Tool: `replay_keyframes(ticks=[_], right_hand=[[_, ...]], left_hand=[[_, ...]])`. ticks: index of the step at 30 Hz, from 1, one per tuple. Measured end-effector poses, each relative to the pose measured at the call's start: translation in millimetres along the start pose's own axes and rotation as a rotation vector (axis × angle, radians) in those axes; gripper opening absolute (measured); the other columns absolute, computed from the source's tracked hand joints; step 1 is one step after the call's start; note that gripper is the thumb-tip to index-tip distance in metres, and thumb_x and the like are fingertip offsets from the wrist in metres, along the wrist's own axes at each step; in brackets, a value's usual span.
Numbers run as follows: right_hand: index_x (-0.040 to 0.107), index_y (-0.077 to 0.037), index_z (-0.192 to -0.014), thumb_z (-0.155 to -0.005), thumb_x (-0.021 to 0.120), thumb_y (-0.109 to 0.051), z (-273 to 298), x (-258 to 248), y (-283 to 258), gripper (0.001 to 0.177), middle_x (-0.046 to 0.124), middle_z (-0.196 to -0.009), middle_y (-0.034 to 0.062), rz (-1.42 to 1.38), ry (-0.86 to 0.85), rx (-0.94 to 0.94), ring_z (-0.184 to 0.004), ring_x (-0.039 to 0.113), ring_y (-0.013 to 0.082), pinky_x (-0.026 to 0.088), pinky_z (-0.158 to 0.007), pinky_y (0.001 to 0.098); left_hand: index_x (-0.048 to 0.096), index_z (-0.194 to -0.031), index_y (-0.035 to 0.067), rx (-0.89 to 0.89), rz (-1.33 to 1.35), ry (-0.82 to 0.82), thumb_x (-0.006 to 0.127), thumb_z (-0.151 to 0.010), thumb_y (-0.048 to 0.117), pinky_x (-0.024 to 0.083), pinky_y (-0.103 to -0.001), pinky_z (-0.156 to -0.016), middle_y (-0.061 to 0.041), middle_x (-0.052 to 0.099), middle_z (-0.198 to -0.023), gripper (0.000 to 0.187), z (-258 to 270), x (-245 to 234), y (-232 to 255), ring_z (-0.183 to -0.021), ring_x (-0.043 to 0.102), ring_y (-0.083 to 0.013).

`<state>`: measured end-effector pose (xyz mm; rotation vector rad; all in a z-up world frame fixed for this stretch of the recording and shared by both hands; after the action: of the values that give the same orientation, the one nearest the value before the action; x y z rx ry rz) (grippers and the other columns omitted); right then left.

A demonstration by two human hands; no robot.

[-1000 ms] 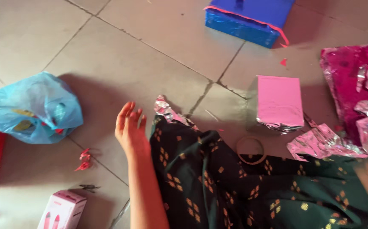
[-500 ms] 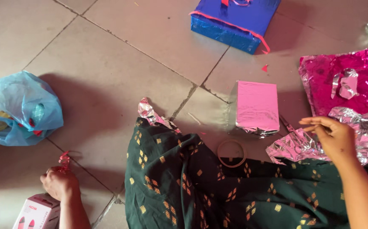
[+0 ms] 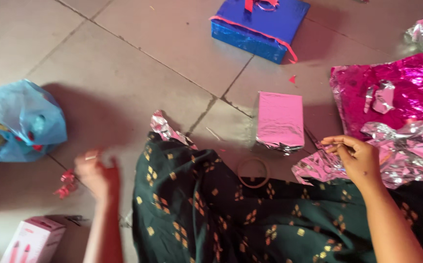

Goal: The person wraps a small box with shiny pink and silver foil paper, folds the edges, and secures the package with a pink ribbon. They use scissors to cut the ribbon and tape to hold the wrapping in place.

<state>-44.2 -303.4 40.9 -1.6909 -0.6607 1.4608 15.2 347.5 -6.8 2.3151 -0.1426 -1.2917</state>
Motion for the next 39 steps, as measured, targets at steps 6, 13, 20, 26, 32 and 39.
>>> replay_keyframes(ticks=[6, 13, 20, 26, 32, 39], right_hand=[[0.072, 0.0, -0.116, -0.099, 0.05, 0.005, -8.5, 7.2, 12.0, 0.028, 0.078, -0.109, 0.0078, -0.026, -0.019, 0.022, -0.091, 0.075, 0.0152, 0.056, -0.079, 0.0236], [0.074, -0.001, -0.115, -0.105, 0.056, -0.006, -6.7, 17.4, 28.4, 0.021, 0.079, -0.103, 0.0082, 0.071, -0.021, 0.085, -0.091, 0.076, 0.0152, 0.051, -0.067, 0.0271], [0.074, -0.001, -0.116, -0.101, 0.054, 0.002, -8.4, 13.9, 31.2, 0.025, 0.078, -0.107, 0.0077, 0.1, -0.041, 0.033, -0.094, 0.076, 0.0153, 0.057, -0.079, 0.0268], [0.074, -0.002, -0.117, -0.1, 0.055, 0.001, -3.7, 24.2, 16.7, 0.026, 0.078, -0.105, 0.0072, 0.047, -0.051, 0.012, -0.091, 0.076, 0.0153, 0.059, -0.078, 0.025], [0.077, -0.006, -0.116, -0.1, 0.059, -0.002, 11.7, 33.8, -43.6, 0.024, 0.08, -0.102, 0.0084, -0.032, -0.062, 0.082, -0.091, 0.072, 0.0111, 0.047, -0.064, 0.0241], [0.066, -0.006, -0.129, -0.095, 0.064, -0.026, 39.4, 24.3, -130.3, 0.04, 0.069, -0.133, 0.0078, -0.404, -0.08, -0.255, -0.122, 0.062, 0.0178, 0.046, -0.107, 0.0335]], left_hand=[[0.063, -0.135, 0.005, -0.395, -0.469, -0.03, 0.088, -0.084, 0.045, 0.049, -0.061, -0.083, -0.035, 0.051, -0.122, 0.069, 6.4, -7.9, -189.3, -0.104, 0.053, -0.0549], [0.078, -0.096, 0.007, -0.294, -0.228, 0.058, 0.069, -0.091, 0.008, 0.055, -0.046, -0.086, -0.018, 0.072, -0.094, 0.01, 25.5, 0.3, -251.7, -0.094, 0.069, -0.0362], [0.074, -0.088, 0.002, -0.213, 0.026, 0.174, 0.081, -0.088, 0.003, 0.052, -0.037, -0.072, -0.011, 0.069, -0.085, 0.007, 7.7, -31.3, -172.1, -0.076, 0.067, -0.0241], [0.071, -0.094, -0.005, -0.09, 0.618, 0.143, 0.06, -0.09, -0.017, 0.055, -0.028, -0.072, -0.006, 0.068, -0.088, 0.016, -21.5, -65.0, -17.0, -0.079, 0.066, -0.0136], [0.079, -0.098, -0.002, -0.115, 0.904, -0.495, 0.068, -0.079, -0.015, 0.056, -0.026, -0.068, -0.008, 0.078, -0.086, 0.025, 5.7, -61.0, 169.7, -0.077, 0.071, -0.0127], [0.074, -0.1, -0.003, -0.056, 1.232, -1.082, 0.066, -0.092, -0.003, 0.058, -0.025, -0.066, -0.005, 0.074, -0.081, 0.011, 65.8, -37.0, 336.9, -0.071, 0.068, -0.0084]])
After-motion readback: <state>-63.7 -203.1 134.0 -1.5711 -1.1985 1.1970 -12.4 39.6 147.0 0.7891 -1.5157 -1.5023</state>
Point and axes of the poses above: each hand's wrist, its own z-axis away from the middle knuckle, its own x-axis out of the palm, y = z × x, the point moved 4 cm from there along -z, towards the middle knuckle
